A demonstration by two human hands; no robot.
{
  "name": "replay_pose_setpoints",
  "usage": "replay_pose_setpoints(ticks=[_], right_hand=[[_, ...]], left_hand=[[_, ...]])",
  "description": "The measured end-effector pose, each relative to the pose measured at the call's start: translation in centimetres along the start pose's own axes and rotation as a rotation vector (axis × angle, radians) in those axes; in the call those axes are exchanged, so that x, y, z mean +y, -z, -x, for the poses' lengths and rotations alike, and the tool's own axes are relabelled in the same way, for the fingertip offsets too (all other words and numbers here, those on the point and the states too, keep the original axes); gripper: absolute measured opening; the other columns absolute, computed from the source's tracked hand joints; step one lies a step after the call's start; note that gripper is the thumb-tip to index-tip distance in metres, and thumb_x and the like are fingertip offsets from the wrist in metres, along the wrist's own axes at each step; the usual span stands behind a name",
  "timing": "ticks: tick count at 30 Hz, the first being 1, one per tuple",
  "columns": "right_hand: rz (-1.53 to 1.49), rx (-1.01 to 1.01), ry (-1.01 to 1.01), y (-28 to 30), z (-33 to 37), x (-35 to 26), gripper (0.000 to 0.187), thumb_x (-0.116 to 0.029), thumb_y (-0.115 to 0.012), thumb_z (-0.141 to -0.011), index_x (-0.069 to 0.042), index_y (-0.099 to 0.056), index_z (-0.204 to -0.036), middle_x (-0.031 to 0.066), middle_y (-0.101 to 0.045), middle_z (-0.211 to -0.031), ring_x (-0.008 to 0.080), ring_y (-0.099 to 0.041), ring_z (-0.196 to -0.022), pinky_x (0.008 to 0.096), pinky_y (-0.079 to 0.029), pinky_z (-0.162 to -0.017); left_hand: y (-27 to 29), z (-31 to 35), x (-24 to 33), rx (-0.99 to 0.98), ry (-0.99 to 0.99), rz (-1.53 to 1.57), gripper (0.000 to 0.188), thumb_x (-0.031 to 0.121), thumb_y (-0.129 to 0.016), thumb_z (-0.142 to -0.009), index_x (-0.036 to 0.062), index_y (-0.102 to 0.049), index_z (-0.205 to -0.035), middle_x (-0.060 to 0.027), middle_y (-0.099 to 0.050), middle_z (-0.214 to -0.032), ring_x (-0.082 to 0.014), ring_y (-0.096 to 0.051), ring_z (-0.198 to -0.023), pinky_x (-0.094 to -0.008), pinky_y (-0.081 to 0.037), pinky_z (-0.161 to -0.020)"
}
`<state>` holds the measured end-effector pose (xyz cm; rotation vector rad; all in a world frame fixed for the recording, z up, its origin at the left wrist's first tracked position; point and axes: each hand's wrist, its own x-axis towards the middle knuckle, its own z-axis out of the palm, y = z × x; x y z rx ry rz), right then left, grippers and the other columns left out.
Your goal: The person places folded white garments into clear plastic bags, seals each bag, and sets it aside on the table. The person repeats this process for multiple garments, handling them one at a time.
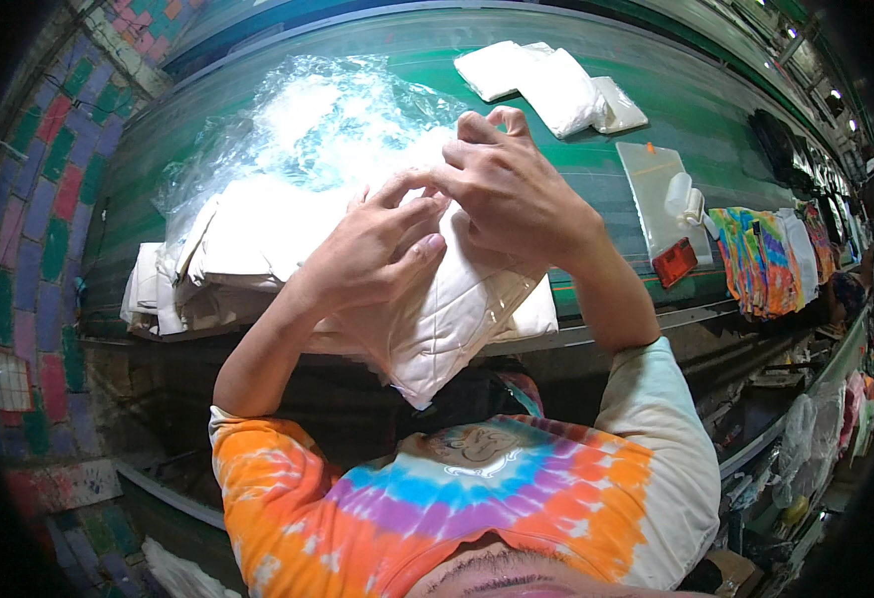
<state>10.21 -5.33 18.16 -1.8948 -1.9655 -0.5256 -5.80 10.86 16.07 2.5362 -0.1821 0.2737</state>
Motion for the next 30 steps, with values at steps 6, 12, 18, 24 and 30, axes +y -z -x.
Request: replay_pose_setpoints(ticks=[6, 12, 18, 24, 30], right_hand=[[-0.510, 0.054, 0.050, -0.4, 0.1, 2.6, 0.022, -0.002, -0.073, -0.067, -0.008, -0.065, -0.087, 0.0077, -0.061, -0.087, 0.0311, -0.055, -0.097, 0.0456, -0.039, -0.092], [-0.524, -0.085, 0.119, -0.1, -0.1, 2.9, 0.027, -0.006, -0.075, -0.071, -0.012, -0.070, -0.098, 0.0056, -0.063, -0.095, 0.0304, -0.056, -0.103, 0.0484, -0.041, -0.093], [-0.466, -0.127, 0.202, 0.1, -0.7, 1.9, 0.030, -0.010, -0.078, -0.075, -0.013, -0.073, -0.104, 0.0047, -0.065, -0.103, 0.0291, -0.056, -0.114, 0.0513, -0.041, -0.104], [-0.456, -0.009, 0.236, -0.1, -0.4, 1.7, 0.019, -0.006, -0.076, -0.075, -0.008, -0.068, -0.092, 0.0052, -0.064, -0.102, 0.0293, -0.058, -0.113, 0.0479, -0.043, -0.102], [-0.578, -0.042, 0.276, -0.8, -0.3, 2.2, 0.022, -0.005, -0.075, -0.075, -0.008, -0.065, -0.093, 0.0071, -0.064, -0.102, 0.0301, -0.060, -0.109, 0.0450, -0.045, -0.099]], left_hand=[[0.0, 0.6, -1.0, -0.012, -0.023, 0.087, 0.044, 0.028, -0.053, -0.102, 0.0079, -0.062, -0.140, -0.0160, -0.049, -0.149, -0.0365, -0.046, -0.140, -0.0536, -0.032, -0.116], [0.0, 0.8, -1.8, 0.030, -0.019, 0.098, 0.039, 0.025, -0.049, -0.104, 0.0025, -0.067, -0.131, -0.0196, -0.049, -0.150, -0.0381, -0.048, -0.139, -0.0508, -0.036, -0.116], [0.1, 0.7, -2.0, -0.021, 0.015, 0.107, 0.039, 0.028, -0.048, -0.107, 0.0057, -0.067, -0.133, -0.0192, -0.050, -0.150, -0.0391, -0.044, -0.142, -0.0531, -0.033, -0.117], [-0.1, 0.4, -2.0, 0.003, 0.001, 0.132, 0.038, 0.028, -0.047, -0.107, 0.0068, -0.067, -0.131, -0.0185, -0.049, -0.151, -0.0386, -0.041, -0.144, -0.0551, -0.030, -0.117], [-0.1, 0.7, -2.1, -0.030, -0.008, 0.072, 0.036, 0.027, -0.049, -0.106, 0.0086, -0.067, -0.132, -0.0162, -0.047, -0.153, -0.0372, -0.038, -0.147, -0.0587, -0.026, -0.118]])
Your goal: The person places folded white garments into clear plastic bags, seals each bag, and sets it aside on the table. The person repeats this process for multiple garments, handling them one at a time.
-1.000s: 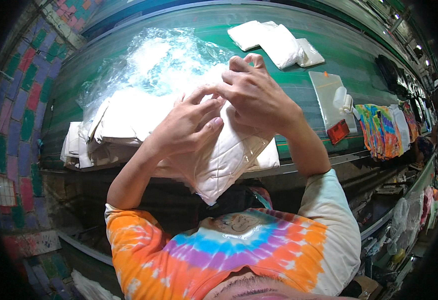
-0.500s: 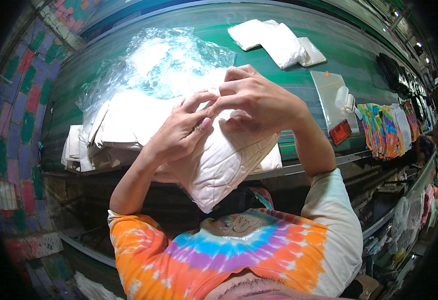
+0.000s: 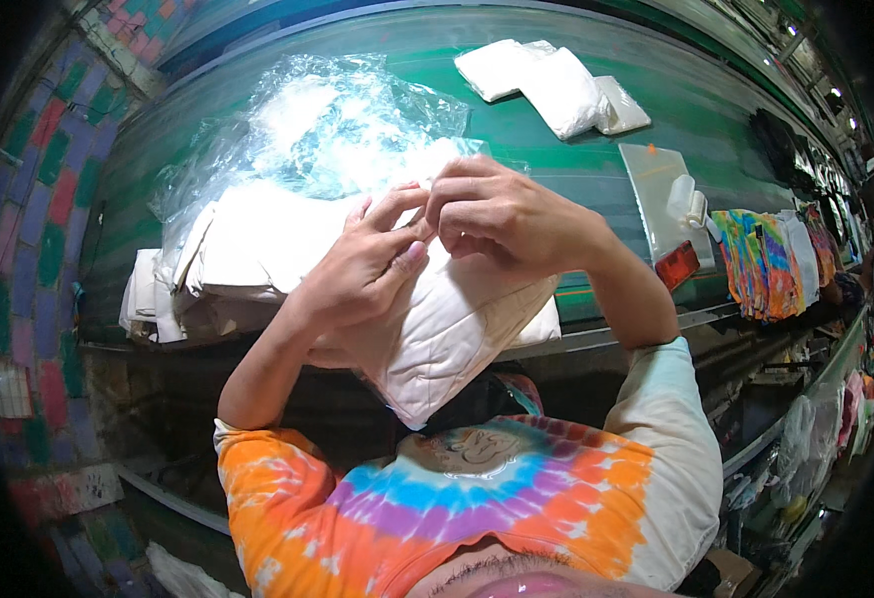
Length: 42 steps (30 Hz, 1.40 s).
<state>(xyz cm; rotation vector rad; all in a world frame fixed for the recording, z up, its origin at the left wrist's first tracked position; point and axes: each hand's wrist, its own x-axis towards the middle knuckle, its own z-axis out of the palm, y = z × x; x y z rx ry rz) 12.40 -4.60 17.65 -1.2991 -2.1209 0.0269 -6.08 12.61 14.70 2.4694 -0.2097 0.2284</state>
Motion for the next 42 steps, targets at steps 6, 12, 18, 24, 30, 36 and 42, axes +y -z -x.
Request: replay_pose_setpoints(ticks=[6, 12, 18, 24, 30, 36, 42], right_hand=[[0.116, -0.080, -0.126, 0.2, 0.1, -1.0, 0.035, -0.005, -0.074, -0.080, -0.012, -0.067, -0.113, 0.0085, -0.066, -0.105, 0.0295, -0.062, -0.100, 0.0437, -0.046, -0.093], [0.126, -0.085, -0.111, 0.0, -0.2, -1.3, 0.034, -0.009, -0.076, -0.082, -0.016, -0.069, -0.115, 0.0070, -0.065, -0.107, 0.0280, -0.061, -0.101, 0.0445, -0.046, -0.093], [0.050, -0.039, -0.037, -0.4, -0.7, -0.8, 0.023, -0.010, -0.077, -0.080, -0.012, -0.072, -0.103, 0.0066, -0.060, -0.119, 0.0299, -0.058, -0.117, 0.0465, -0.044, -0.102], [0.155, -0.003, 0.017, -0.9, -0.8, -1.7, 0.013, -0.012, -0.075, -0.080, -0.004, -0.073, -0.091, 0.0111, -0.058, -0.121, 0.0302, -0.057, -0.119, 0.0450, -0.044, -0.104], [-0.188, 0.185, -0.025, 2.3, -0.2, -0.6, 0.016, -0.003, -0.080, -0.078, -0.004, -0.070, -0.091, 0.0147, -0.056, -0.117, 0.0279, -0.059, -0.110, 0.0361, -0.051, -0.089], [-0.909, 0.331, -0.089, 3.9, 3.1, 4.6, 0.035, -0.040, -0.076, -0.091, -0.008, -0.067, -0.102, 0.0092, -0.061, -0.117, 0.0256, -0.057, -0.117, 0.0467, -0.045, -0.102], [-1.319, 0.369, -0.025, 1.5, 3.7, 4.9, 0.027, -0.024, -0.076, -0.088, -0.010, -0.066, -0.108, 0.0099, -0.060, -0.120, 0.0256, -0.055, -0.123, 0.0487, -0.041, -0.110]], left_hand=[[-0.1, 0.0, -0.2, 0.009, 0.002, 0.018, 0.035, 0.026, -0.051, -0.105, 0.0106, -0.068, -0.132, -0.0139, -0.046, -0.155, -0.0371, -0.036, -0.149, -0.0613, -0.022, -0.119], [-0.3, -0.1, -0.5, 0.020, 0.000, 0.038, 0.035, 0.025, -0.052, -0.104, 0.0110, -0.070, -0.131, -0.0169, -0.046, -0.154, -0.0390, -0.036, -0.148, -0.0569, -0.024, -0.120], [-0.1, 0.1, -0.9, 0.017, 0.002, 0.055, 0.036, 0.026, -0.052, -0.105, 0.0111, -0.068, -0.133, -0.0202, -0.046, -0.153, -0.0382, -0.036, -0.149, -0.0564, -0.024, -0.119], [-0.2, 0.4, -0.7, 0.023, 0.036, 0.104, 0.040, 0.025, -0.051, -0.105, 0.0118, -0.066, -0.139, -0.0217, -0.046, -0.154, -0.0385, -0.037, -0.148, -0.0556, -0.023, -0.119], [-0.1, 0.8, -1.4, 0.055, -0.023, 0.072, 0.043, 0.018, -0.051, -0.102, 0.0124, -0.063, -0.143, -0.0187, -0.046, -0.155, -0.0379, -0.039, -0.147, -0.0532, -0.024, -0.120], [0.4, 1.9, -3.3, 0.117, -0.146, 0.210, 0.052, 0.012, -0.058, -0.087, 0.0086, -0.066, -0.138, -0.0170, -0.055, -0.148, -0.0379, -0.041, -0.147, -0.0528, -0.027, -0.124], [4.5, 1.1, -1.5, 0.061, -0.096, 0.057, 0.012, 0.013, -0.070, -0.087, 0.0045, -0.074, -0.095, -0.0139, -0.070, -0.120, -0.0340, -0.065, -0.120, -0.0498, -0.041, -0.112]])
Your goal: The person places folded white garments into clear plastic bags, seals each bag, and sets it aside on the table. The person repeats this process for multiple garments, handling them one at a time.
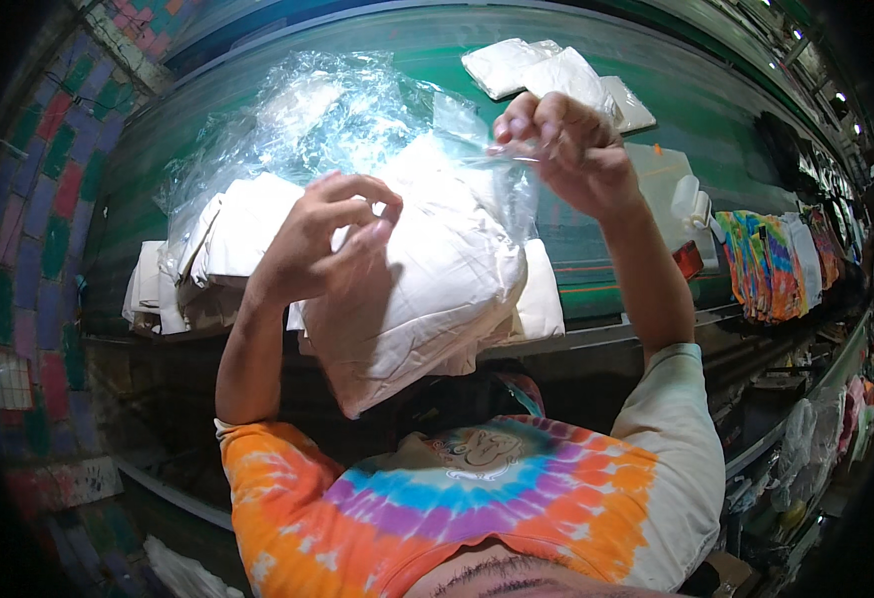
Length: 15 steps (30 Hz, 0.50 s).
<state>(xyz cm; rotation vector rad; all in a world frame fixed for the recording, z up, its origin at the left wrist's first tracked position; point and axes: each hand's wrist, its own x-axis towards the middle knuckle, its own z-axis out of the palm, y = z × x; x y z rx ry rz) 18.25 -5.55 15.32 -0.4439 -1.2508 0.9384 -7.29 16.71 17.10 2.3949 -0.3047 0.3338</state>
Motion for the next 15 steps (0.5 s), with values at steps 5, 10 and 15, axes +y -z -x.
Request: replay_pose_setpoints(ticks=[5, 10, 15], right_hand=[[0.042, 0.046, 0.038, -1.5, 0.7, 1.2, 0.022, -0.026, -0.072, -0.096, -0.009, -0.064, -0.108, 0.0089, -0.062, -0.116, 0.0244, -0.055, -0.120, 0.0483, -0.038, -0.111], [0.012, 0.181, 0.110, -0.6, 1.7, -0.1, 0.016, -0.026, -0.069, -0.099, -0.013, -0.064, -0.106, 0.0050, -0.060, -0.116, 0.0237, -0.052, -0.122, 0.0508, -0.037, -0.110], [-0.053, 0.127, 0.078, -2.0, 2.0, 1.7, 0.011, -0.019, -0.068, -0.099, -0.009, -0.065, -0.104, 0.0074, -0.058, -0.118, 0.0236, -0.052, -0.122, 0.0454, -0.042, -0.107]], left_hand=[[-3.6, -0.6, 5.9, 0.117, -0.105, -0.058, 0.063, 0.027, -0.084, -0.082, 0.0057, -0.058, -0.136, -0.0192, -0.055, -0.145, -0.0350, -0.058, -0.130, -0.0516, -0.044, -0.109], [-2.7, -0.3, 7.9, -0.183, -0.166, -0.327, 0.064, 0.033, -0.089, -0.073, 0.0172, -0.066, -0.130, -0.0034, -0.061, -0.141, -0.0253, -0.059, -0.128, -0.0543, -0.027, -0.116], [0.4, -1.0, 8.2, -0.100, -0.170, -0.441, 0.028, 0.027, -0.082, -0.084, 0.0121, -0.062, -0.070, -0.0012, -0.060, -0.075, -0.0200, -0.062, -0.074, -0.0473, -0.042, -0.100]])
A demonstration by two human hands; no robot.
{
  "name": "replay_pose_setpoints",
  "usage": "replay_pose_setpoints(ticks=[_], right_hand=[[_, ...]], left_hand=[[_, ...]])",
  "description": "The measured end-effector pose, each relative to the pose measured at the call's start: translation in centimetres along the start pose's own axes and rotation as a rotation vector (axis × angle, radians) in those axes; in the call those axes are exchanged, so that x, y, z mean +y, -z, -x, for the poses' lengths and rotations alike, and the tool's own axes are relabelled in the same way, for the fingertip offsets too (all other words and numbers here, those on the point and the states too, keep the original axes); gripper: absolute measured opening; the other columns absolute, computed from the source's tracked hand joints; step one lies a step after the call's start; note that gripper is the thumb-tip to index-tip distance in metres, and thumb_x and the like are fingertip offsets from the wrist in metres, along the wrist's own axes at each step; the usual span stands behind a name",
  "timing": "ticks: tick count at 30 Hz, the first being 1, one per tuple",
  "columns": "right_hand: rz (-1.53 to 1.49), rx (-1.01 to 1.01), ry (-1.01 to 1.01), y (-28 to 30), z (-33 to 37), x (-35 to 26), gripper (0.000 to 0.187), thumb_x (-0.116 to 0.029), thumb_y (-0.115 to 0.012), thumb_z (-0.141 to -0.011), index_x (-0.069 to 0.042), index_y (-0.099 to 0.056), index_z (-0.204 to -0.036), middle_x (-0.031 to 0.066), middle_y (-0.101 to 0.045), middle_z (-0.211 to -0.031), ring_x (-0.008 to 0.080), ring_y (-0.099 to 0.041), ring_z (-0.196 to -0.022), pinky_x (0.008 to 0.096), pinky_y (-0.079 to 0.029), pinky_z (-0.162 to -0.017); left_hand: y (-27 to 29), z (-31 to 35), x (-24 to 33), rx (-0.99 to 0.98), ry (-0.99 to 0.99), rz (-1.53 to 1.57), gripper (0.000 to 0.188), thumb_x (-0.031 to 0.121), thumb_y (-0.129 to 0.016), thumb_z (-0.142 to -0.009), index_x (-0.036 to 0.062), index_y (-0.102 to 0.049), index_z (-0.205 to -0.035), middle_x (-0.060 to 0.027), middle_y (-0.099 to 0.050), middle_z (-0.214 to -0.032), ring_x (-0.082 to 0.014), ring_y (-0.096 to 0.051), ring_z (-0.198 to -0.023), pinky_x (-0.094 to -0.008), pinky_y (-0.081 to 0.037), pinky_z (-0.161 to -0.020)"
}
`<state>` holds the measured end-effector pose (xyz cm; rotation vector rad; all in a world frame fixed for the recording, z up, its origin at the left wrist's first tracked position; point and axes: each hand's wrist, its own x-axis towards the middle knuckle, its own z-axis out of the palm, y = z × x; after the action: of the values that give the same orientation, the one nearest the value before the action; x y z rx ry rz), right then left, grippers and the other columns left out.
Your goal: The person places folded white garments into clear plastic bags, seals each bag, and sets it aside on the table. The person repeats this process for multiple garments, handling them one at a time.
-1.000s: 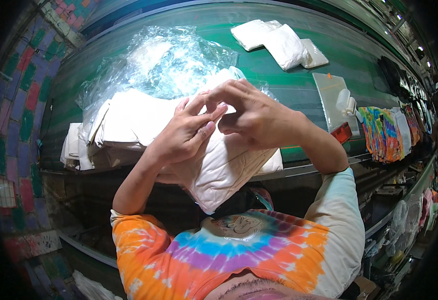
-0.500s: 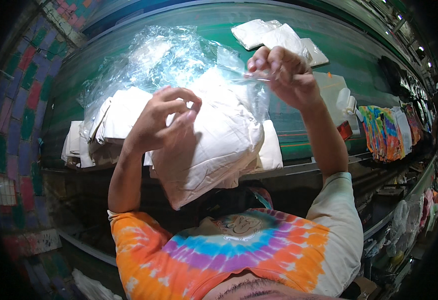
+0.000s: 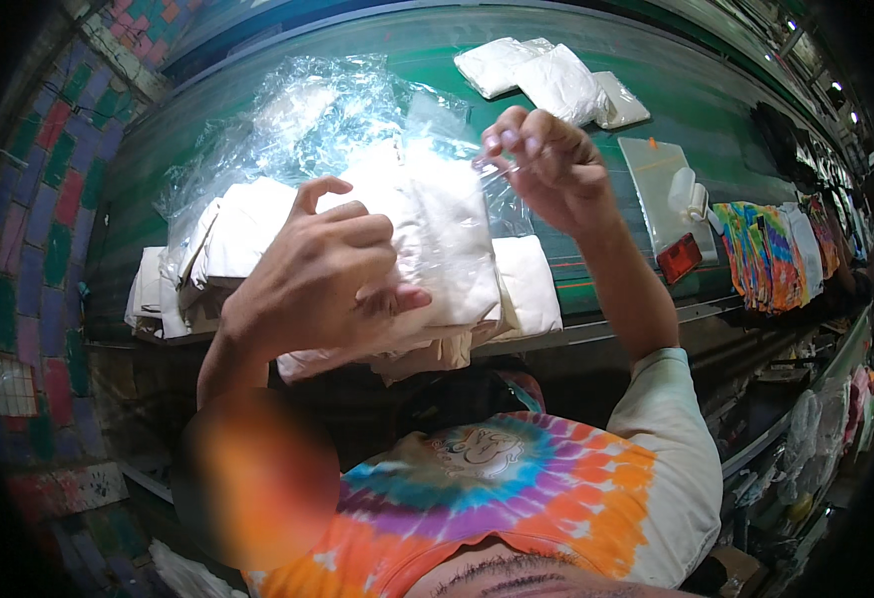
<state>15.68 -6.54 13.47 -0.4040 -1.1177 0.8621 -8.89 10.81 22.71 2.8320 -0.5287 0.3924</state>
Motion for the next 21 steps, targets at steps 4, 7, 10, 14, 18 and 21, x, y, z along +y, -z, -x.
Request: replay_pose_setpoints(ticks=[4, 7, 10, 14, 18, 21], right_hand=[[-0.060, -0.018, 0.020, -1.8, -0.2, 2.3, 0.015, -0.015, -0.070, -0.096, -0.005, -0.066, -0.106, 0.0108, -0.055, -0.127, 0.0239, -0.050, -0.127, 0.0431, -0.045, -0.107], [-0.063, -0.069, 0.004, -2.8, -0.5, 3.3, 0.023, -0.025, -0.073, -0.094, -0.005, -0.067, -0.106, 0.0109, -0.052, -0.133, 0.0228, -0.047, -0.130, 0.0430, -0.043, -0.109], [-0.101, -0.098, 0.007, -3.3, -0.7, 4.2, 0.024, -0.023, -0.074, -0.088, -0.005, -0.068, -0.102, 0.0130, -0.051, -0.135, 0.0243, -0.045, -0.133, 0.0438, -0.041, -0.110], [-0.026, -0.145, -0.004, -2.6, -0.4, 4.4, 0.032, -0.037, -0.075, -0.090, -0.007, -0.070, -0.098, 0.0164, -0.048, -0.139, 0.0271, -0.042, -0.133, 0.0442, -0.038, -0.110], [0.054, -0.152, 0.024, -1.7, 0.0, 4.4, 0.028, -0.034, -0.075, -0.091, -0.006, -0.072, -0.097, 0.0164, -0.046, -0.140, 0.0272, -0.043, -0.128, 0.0446, -0.039, -0.107], [0.080, -0.126, 0.031, -1.5, 0.5, 4.1, 0.024, -0.028, -0.076, -0.090, -0.005, -0.076, -0.098, 0.0156, -0.044, -0.140, 0.0263, -0.045, -0.122, 0.0443, -0.040, -0.105]], left_hand=[[0.4, -1.6, 0.4, -0.019, 0.142, -0.062, 0.028, 0.022, -0.077, -0.091, 0.0034, -0.062, -0.077, -0.0123, -0.064, -0.081, -0.0308, -0.061, -0.065, -0.0430, -0.050, -0.075], [-0.7, -2.5, 0.8, 0.211, 0.307, 0.245, 0.024, 0.019, -0.079, -0.089, -0.0002, -0.063, -0.091, -0.0154, -0.066, -0.090, -0.0329, -0.065, -0.074, -0.0420, -0.052, -0.071], [-1.9, -2.2, 0.8, 0.191, 0.309, 0.176, 0.027, 0.017, -0.081, -0.087, 0.0015, -0.064, -0.102, -0.0106, -0.067, -0.094, -0.0218, -0.063, -0.069, -0.0353, -0.051, -0.064], [-2.8, -1.3, 0.1, 0.204, 0.310, 0.237, 0.022, 0.011, -0.081, -0.087, 0.0010, -0.065, -0.097, -0.0092, -0.066, -0.085, -0.0210, -0.062, -0.069, -0.0329, -0.050, -0.063], [-3.6, -0.3, -0.2, 0.317, 0.313, 0.378, 0.016, 0.006, -0.078, -0.088, 0.0005, -0.063, -0.091, -0.0074, -0.063, -0.077, -0.0179, -0.060, -0.069, -0.0323, -0.048, -0.064], [-4.3, 0.2, 0.0, 0.354, 0.271, 0.447, 0.016, 0.006, -0.075, -0.090, 0.0012, -0.060, -0.088, -0.0069, -0.062, -0.078, -0.0154, -0.059, -0.070, -0.0313, -0.047, -0.064]])
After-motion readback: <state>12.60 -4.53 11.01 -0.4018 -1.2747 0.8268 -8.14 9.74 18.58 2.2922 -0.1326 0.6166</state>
